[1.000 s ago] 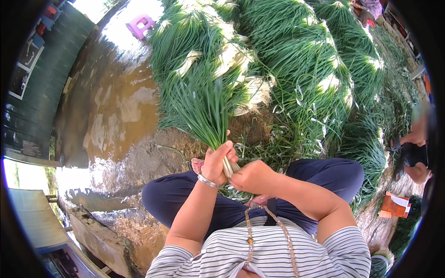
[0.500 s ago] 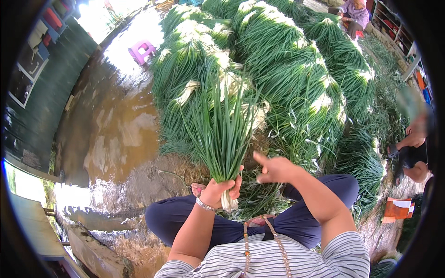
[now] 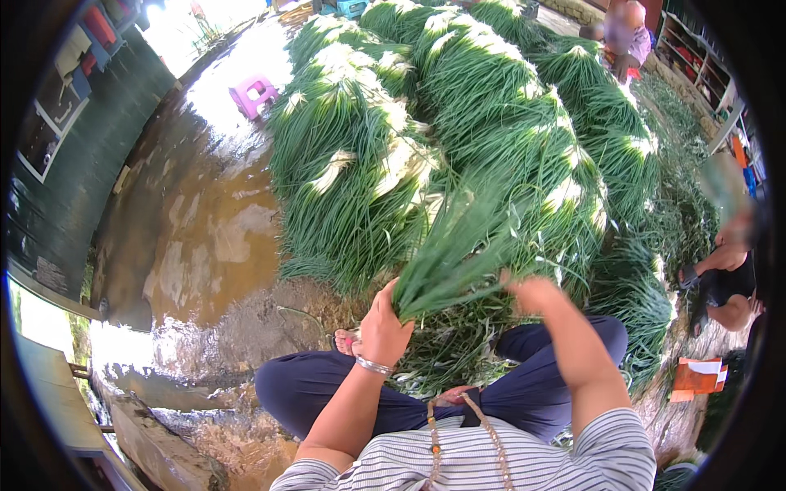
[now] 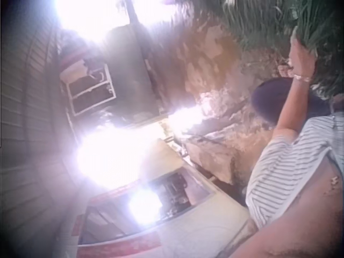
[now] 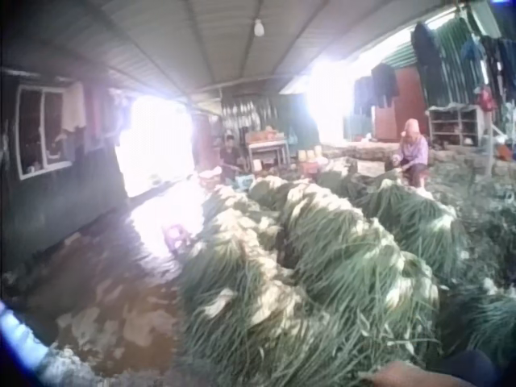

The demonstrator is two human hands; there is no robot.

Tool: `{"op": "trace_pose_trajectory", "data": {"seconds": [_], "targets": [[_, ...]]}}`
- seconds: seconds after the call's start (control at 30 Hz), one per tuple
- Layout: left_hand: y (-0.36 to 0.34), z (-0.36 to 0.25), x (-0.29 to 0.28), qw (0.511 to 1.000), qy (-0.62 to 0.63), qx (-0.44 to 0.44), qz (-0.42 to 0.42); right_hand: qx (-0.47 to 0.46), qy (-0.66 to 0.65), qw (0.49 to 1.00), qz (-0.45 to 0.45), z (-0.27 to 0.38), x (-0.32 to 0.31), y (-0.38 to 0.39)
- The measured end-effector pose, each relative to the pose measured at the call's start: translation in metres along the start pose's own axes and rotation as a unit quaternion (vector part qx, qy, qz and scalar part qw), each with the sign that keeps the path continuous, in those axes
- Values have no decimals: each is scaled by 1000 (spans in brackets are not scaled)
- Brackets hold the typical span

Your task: The person sits on the floor and trims the roots and outer leaves of green onions by hand. They gather the trimmed onions into a neat pile beside them.

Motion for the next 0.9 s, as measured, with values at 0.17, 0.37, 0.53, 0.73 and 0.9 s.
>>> {"op": "trace_pose_trajectory", "data": {"seconds": [0.17, 0.37, 0.53, 0.73, 0.9], "targets": [[3, -14, 0, 990, -106, 46, 77, -256, -239, 928, 124, 50, 69, 11], [21, -31, 20, 966, -119, 101, 205, -327, -781, 497, 189, 106, 49, 38], [21, -41, 27, 955, 270, 26, 119, -253, -849, 392, 250, 76, 10, 50], [21, -42, 23, 568, 691, -264, 362, -247, -843, 401, 258, 66, -1, 60], [27, -28, 31, 637, 678, -258, 261, -158, -771, 528, -318, 42, -31, 56]]}}
Point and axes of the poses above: each hand's wrist, its own y-axis away from the middle knuckle, its own x-axis out of the palm, z = x × y, the point moved 1 cm from there along -y, towards the middle knuckle, and after that the axes turned 13 degrees about x, right-handed, at the moved point
